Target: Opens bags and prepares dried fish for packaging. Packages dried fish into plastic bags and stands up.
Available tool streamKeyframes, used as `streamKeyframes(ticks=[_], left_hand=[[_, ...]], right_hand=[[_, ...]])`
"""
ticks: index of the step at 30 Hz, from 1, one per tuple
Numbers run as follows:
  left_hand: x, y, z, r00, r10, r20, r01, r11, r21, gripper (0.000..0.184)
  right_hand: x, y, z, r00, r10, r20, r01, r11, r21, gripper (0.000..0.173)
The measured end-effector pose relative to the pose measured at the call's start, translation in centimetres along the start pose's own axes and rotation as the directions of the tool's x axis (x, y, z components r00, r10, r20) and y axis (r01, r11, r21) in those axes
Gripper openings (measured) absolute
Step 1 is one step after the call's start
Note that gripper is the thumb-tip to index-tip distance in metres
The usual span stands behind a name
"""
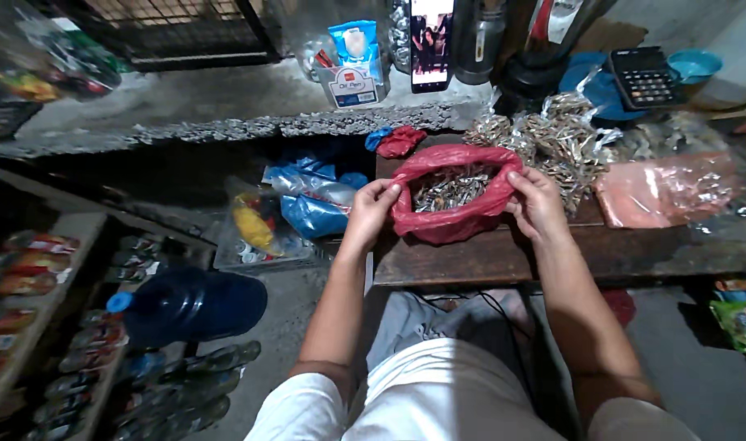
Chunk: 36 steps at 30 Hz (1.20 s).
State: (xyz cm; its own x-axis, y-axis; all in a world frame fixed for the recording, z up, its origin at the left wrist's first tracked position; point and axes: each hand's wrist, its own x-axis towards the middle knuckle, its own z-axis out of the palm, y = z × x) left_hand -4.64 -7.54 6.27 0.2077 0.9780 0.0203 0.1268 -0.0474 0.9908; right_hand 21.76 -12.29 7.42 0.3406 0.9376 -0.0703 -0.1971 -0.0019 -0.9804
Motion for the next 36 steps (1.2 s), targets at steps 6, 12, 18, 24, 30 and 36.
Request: streamKeyframes(ticks=[6, 12, 18, 24, 30, 36], left_hand=[[0.2, -1.0, 0.4, 0.935, -0.343, 0.086, 0.249, 0.464, -0.85, 0.029], [0.3, -1.1, 2.1, 0.945, -0.319, 0.076, 0.192, 0.351, -0.917, 0.039], [-1.5, -2.2, 3.6, 0.987, -0.118, -0.107, 0.033, 0.809, -0.587, 0.025], [-2.9, -4.3, 3.3, 0.978, 0.162, -0.127, -0.2, 0.899, -0.39, 0.046], [-3.4, -5.9, 3.4, 0.964, 0.222, -0.149, -0.264, 0.874, -0.408, 0.055], [-3.4, -6.3, 2.9, 0.973, 0.181, -0.144, -0.224, 0.888, -0.401, 0.053]], right_hand=[[-0.1, 0.9, -0.9, 0.986, 0.162, -0.041, -0.103, 0.783, 0.614, 0.031], [-0.6, 1.5, -1.0, 0.979, 0.2, 0.039, -0.185, 0.796, 0.577, 0.04], [-0.2, 0.2, -1.8, 0.994, -0.105, -0.022, 0.095, 0.955, -0.28, 0.02], [-1.5, -1.3, -0.7, 0.778, -0.564, 0.277, 0.569, 0.446, -0.691, 0.035], [-1.9, 0.3, 4.4, 0.544, -0.305, 0.782, 0.822, 0.006, -0.57, 0.018], [-0.9, -0.2, 5.8, 0.584, -0.025, 0.812, 0.801, -0.144, -0.581, 0.027]])
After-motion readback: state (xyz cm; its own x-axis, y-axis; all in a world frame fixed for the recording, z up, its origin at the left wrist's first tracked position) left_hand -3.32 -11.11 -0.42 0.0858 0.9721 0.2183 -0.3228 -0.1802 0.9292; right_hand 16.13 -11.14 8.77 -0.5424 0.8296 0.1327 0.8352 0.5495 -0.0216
